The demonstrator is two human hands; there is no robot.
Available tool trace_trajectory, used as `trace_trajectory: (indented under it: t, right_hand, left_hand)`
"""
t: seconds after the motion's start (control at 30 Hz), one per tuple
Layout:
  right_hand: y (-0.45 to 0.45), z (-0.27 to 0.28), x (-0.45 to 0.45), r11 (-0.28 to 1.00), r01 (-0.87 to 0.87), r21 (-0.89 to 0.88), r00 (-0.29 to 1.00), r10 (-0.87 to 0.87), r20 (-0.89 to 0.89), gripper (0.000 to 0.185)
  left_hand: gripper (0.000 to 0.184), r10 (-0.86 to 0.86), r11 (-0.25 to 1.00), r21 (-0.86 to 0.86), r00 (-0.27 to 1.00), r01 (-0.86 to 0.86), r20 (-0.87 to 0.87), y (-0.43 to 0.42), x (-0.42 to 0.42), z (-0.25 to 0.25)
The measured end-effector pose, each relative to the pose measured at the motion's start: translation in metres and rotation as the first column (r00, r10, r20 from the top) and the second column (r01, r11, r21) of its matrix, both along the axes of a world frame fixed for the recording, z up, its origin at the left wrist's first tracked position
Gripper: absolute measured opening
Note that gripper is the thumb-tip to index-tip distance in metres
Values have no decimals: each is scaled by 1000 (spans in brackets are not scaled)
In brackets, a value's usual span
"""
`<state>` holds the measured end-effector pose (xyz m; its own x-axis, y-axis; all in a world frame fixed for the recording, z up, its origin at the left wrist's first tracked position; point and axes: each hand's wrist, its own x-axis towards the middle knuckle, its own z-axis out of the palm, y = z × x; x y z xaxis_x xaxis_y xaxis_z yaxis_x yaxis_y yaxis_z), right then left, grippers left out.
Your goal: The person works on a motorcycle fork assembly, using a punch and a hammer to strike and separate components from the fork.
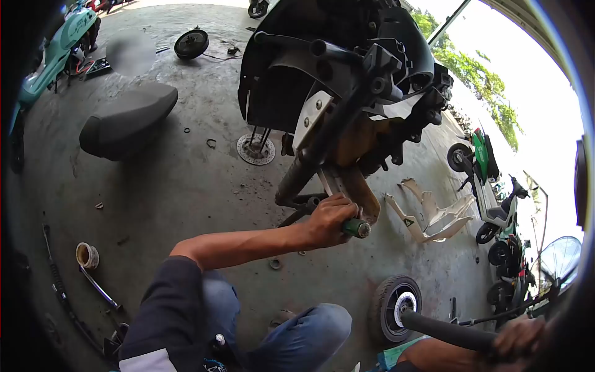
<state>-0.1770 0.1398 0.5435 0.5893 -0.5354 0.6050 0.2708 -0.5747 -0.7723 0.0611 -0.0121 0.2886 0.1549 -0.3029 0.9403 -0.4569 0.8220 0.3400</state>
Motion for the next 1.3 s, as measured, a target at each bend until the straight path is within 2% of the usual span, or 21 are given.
trace_trajectory:
  t: [0.03, 0.07, 0.1, 0.13, 0.17, 0.23, 0.27, 0.37, 0.43, 0.47, 0.53, 0.6, 0.67, 0.7, 0.77, 0.8, 0.87, 1.0, 1.07, 1.23, 1.3]
  right_hand:
    - [-13, -19, 13, 999, -26, 34, 997, 29, -73, 42]
    - [-29, -50, 26, 987, 156, -43, 940, -162, -301, 41]
    - [-47, -80, 40, 948, 276, -160, 796, -319, -515, 41]
    - [-50, -92, 39, 778, 437, -452, 315, -603, -733, 41]
    - [-49, -83, 38, 772, 428, -470, 329, -617, -714, 41]
    - [-29, -75, 17, 692, 722, -2, 455, -477, -752, 46]
    - [-26, -84, 5, 671, 726, -151, 446, -627, -639, 48]
    - [-8, -51, 26, 580, 799, 156, 578, -671, -465, 53]
    - [-14, -35, 9, 750, 651, 121, 728, -571, -380, 63]
    - [-16, -30, 12, 739, 660, 135, 721, -572, -391, 63]
    - [-14, -27, 19, 637, 736, 230, 677, -705, -213, 71]
    - [-16, -35, 20, 632, 748, 204, 664, -709, -239, 72]
    - [-14, -48, 21, 640, 750, 169, 657, -689, -305, 69]
    - [-17, -55, 16, 659, 738, 144, 662, -668, -338, 61]
    - [-20, -73, 16, 589, 778, 220, 626, -694, -355, 54]
    - [-24, -80, 11, 569, 788, 236, 615, -704, -355, 54]
    - [-35, -90, -1, 636, 723, 272, 681, -587, -438, 50]
    - [-48, -105, -8, 599, 724, 342, 684, -559, -470, 51]
    - [-51, -108, -8, 629, 706, 326, 699, -542, -467, 50]
    - [-39, -112, -2, 684, 665, 298, 724, -495, -480, 42]
    - [-24, -116, 10, 578, 790, 207, 612, -718, -330, 40]
  left_hand:
    - [34, -57, 998, 10, 998, 56, 42, 1, 3, 4]
    - [34, -69, 998, 14, 997, 69, 46, -3, 1, -1]
    - [34, -86, 996, 16, 995, 85, 49, 1, -1, -9]
    - [34, -64, 994, 89, 998, 63, 11, 3, -1, -12]
    - [34, -3, 989, 146, 1000, 6, -21, -4, 7, -8]
    - [32, -4, 985, 174, 998, 14, -57, 1, -1, -11]
    - [32, -8, 988, 154, 999, 13, -34, 1, -1, -11]
    - [31, -13, 989, 149, 1000, 12, 2, -5, -1, -6]
    - [20, 75, 996, 61, 994, -70, -83, -9, -6, -5]
    - [21, 74, 997, 30, 992, -72, -103, -11, -5, -6]
    - [23, 29, 997, 81, 990, -18, -137, -8, -3, -9]
    - [24, -17, 994, 101, 987, 34, -162, -12, 4, -6]
    - [25, -139, 906, 338, 933, 255, -331, -12, 16, -10]
    - [25, -162, 894, 353, 934, 276, -319, -12, 20, -8]
    - [26, -226, 944, 140, 893, 300, -388, -9, 24, 1]
    - [26, -242, 935, 154, 893, 319, -380, -8, 24, 2]
    - [25, -271, 939, 79, 863, 334, -425, -7, 22, 2]
    - [25, -220, 960, 73, 888, 271, -403, -8, 12, -7]
    - [23, -36, 998, 44, 998, 39, -56, -12, 15, -16]
    - [24, 54, 999, -11, 998, -54, 18, -11, 9, -12]
    - [27, -20, 996, -90, 999, 16, -35, -10, 4, -14]
